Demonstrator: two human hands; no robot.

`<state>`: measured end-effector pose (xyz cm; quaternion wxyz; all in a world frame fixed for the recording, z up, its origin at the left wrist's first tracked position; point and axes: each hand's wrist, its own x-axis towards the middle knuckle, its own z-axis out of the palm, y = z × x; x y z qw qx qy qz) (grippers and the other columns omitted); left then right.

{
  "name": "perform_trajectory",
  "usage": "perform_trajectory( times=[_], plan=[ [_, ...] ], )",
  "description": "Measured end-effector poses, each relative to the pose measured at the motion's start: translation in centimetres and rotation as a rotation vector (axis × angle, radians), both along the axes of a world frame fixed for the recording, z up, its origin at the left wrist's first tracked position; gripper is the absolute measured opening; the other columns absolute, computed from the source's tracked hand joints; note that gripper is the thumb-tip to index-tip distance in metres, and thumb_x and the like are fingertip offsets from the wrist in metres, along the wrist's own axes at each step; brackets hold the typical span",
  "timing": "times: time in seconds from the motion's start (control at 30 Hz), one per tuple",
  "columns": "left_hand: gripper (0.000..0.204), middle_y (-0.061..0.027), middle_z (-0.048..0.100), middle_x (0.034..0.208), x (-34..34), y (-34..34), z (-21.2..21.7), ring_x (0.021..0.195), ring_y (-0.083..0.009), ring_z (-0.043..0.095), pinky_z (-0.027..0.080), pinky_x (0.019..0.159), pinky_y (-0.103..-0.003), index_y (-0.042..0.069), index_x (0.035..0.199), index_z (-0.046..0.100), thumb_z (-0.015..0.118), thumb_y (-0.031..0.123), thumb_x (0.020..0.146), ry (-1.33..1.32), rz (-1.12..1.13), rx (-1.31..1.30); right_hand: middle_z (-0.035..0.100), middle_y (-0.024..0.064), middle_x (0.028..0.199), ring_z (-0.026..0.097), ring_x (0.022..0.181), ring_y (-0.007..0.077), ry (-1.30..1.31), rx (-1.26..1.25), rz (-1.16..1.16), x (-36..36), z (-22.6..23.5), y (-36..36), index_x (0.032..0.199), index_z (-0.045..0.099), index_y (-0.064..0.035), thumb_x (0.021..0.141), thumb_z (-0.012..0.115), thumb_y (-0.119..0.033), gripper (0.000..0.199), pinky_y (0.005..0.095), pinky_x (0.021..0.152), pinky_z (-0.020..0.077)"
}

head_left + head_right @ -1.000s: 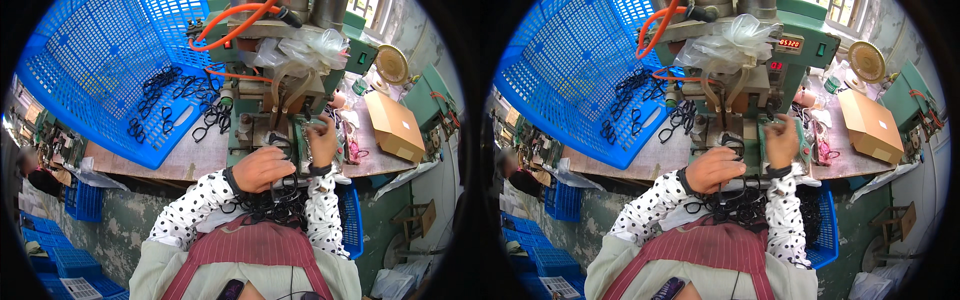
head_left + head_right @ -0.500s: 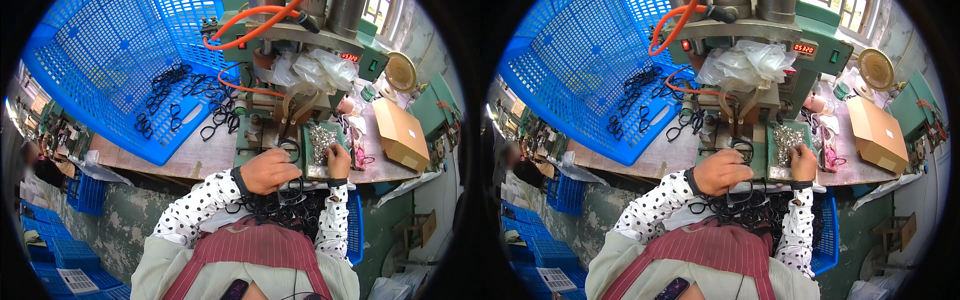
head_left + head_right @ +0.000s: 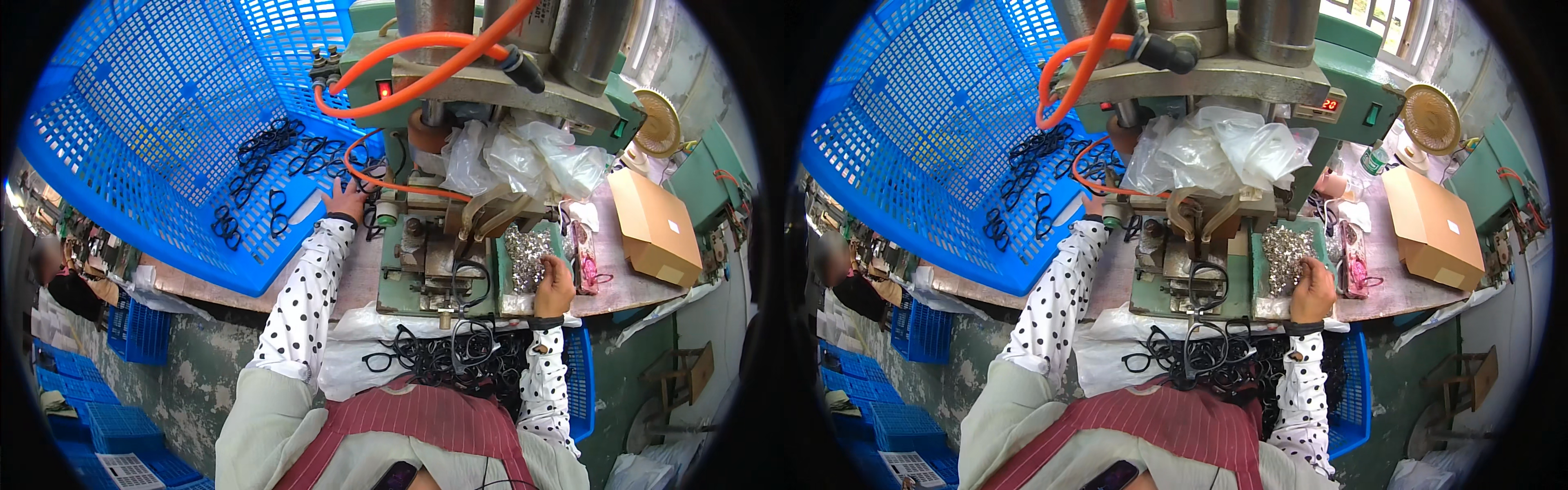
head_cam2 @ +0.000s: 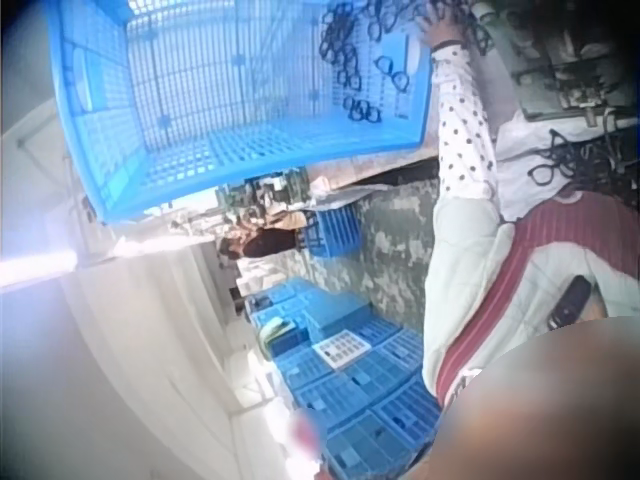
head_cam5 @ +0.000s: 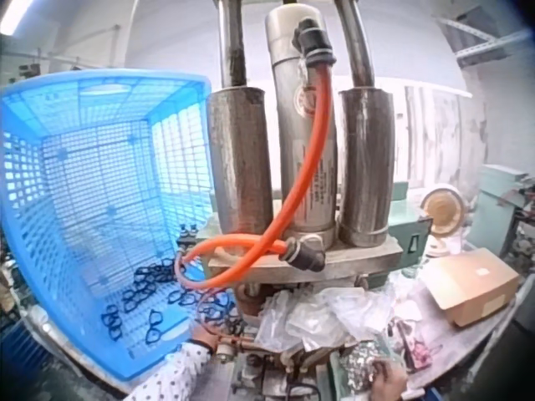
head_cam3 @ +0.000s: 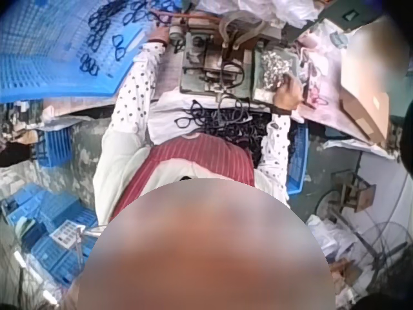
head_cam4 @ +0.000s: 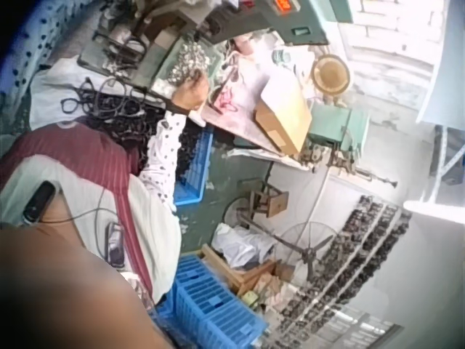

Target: The person repeatedly picks up black eyeglass frames from a blue basket, places them into a press machine, and then removes them to place on the table. The person also handles small metal components from a tray and places them into the machine alongside the frames.

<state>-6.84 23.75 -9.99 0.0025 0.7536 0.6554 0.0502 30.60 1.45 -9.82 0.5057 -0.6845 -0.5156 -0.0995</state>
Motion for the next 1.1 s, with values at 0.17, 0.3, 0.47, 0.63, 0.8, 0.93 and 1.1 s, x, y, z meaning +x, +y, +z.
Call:
perform_trajectory(
  times=[0.17, 0.3, 0.47, 0.63, 0.8, 0.93, 1.1],
  plan=[
    [0.016, -0.0034, 0.059, 0.125, -1.2, -2.2, -1.9, 0.109, -0.0263, 0.055, 0.051, 0.084, -0.037, 0.009, 0.089, 0.067, 0.054, 0.016, 0.084, -0.272, -0.132, 0.212, 0.068, 0.0115, 0.084, 0.064, 0.075, 0.0281, -0.001, -0.036, -0.038, -0.1, 0.2, -0.1, 0.095, 0.069, -0.0082, 0.086, 0.064, -0.008, 0.01, 0.037, 0.067, 0.0502],
    [0.016, -0.0054, 0.059, 0.127, -5.1, -4.8, -3.4, 0.107, -0.0267, 0.056, 0.049, 0.087, -0.037, 0.01, 0.091, 0.068, 0.057, 0.015, 0.082, -0.002, -0.478, 0.287, 0.068, 0.0102, 0.085, 0.063, 0.078, 0.0278, 0.025, -0.067, -0.026, 0.1, -0.1, 0.1, 0.094, 0.068, -0.0087, 0.083, 0.066, -0.008, 0.011, 0.0379, 0.071, 0.0493],
    [0.016, 0.0015, 0.06, 0.124, -6.8, -8.4, -0.7, 0.112, -0.0214, 0.053, 0.038, 0.089, -0.039, 0.019, 0.091, 0.07, 0.064, 0.016, 0.077, 0.033, -0.533, 0.372, 0.068, 0.0083, 0.085, 0.061, 0.079, 0.0264, -0.016, -0.01, 0.049, -0.3, 1.3, 0.2, 0.09, 0.07, -0.0095, 0.078, 0.068, -0.005, 0.013, 0.0368, 0.073, 0.0478],
    [0.011, 0.0018, 0.063, 0.116, -5.5, -10.8, 3.7, 0.11, -0.0247, 0.052, 0.034, 0.091, -0.044, 0.016, 0.089, 0.066, 0.066, 0.014, 0.078, -0.132, -0.319, 0.714, 0.07, 0.0052, 0.083, 0.059, 0.07, 0.0092, 0.527, -0.009, 0.394, -5.1, 6.6, 0.5, 0.096, 0.072, -0.0013, 0.081, 0.066, -0.003, 0.017, 0.0235, 0.065, 0.0463],
    [0.013, -0.0086, 0.065, 0.09, -3.3, -13.0, 6.1, 0.082, -0.0289, 0.06, 0.044, 0.074, -0.041, 0.006, 0.098, 0.06, 0.058, 0.018, 0.093, -0.718, -0.029, 0.545, 0.069, 0.0052, 0.085, 0.057, 0.07, 0.0083, 0.616, -0.036, 0.581, -9.4, 11.3, -1.0, 0.095, 0.072, 0.0012, 0.079, 0.067, -0.002, 0.016, 0.0217, 0.063, 0.0443],
    [0.015, -0.0159, 0.063, 0.087, 0.6, -17.4, 8.0, 0.075, -0.0324, 0.06, 0.047, 0.067, -0.038, 0.001, 0.102, 0.057, 0.056, 0.013, 0.094, -0.897, -0.225, 0.595, 0.068, 0.0058, 0.081, 0.057, 0.067, 0.01, 0.577, 0.004, 0.553, -9.7, 11.0, -0.6, 0.092, 0.073, -0.0015, 0.076, 0.07, -0.002, 0.016, 0.024, 0.06, 0.0438],
    [0.018, -0.0144, 0.062, 0.092, 4.7, -20.5, 13.1, 0.078, -0.0283, 0.058, 0.046, 0.071, -0.034, 0.001, 0.106, 0.058, 0.062, 0.008, 0.09, -0.976, -0.554, 0.717, 0.066, 0.008, 0.081, 0.059, 0.068, 0.0156, 0.525, 0.036, 0.428, -11.8, 9.9, 0.0, 0.09, 0.069, -0.0033, 0.071, 0.075, -0.003, 0.019, 0.0275, 0.061, 0.0453]
  ],
)
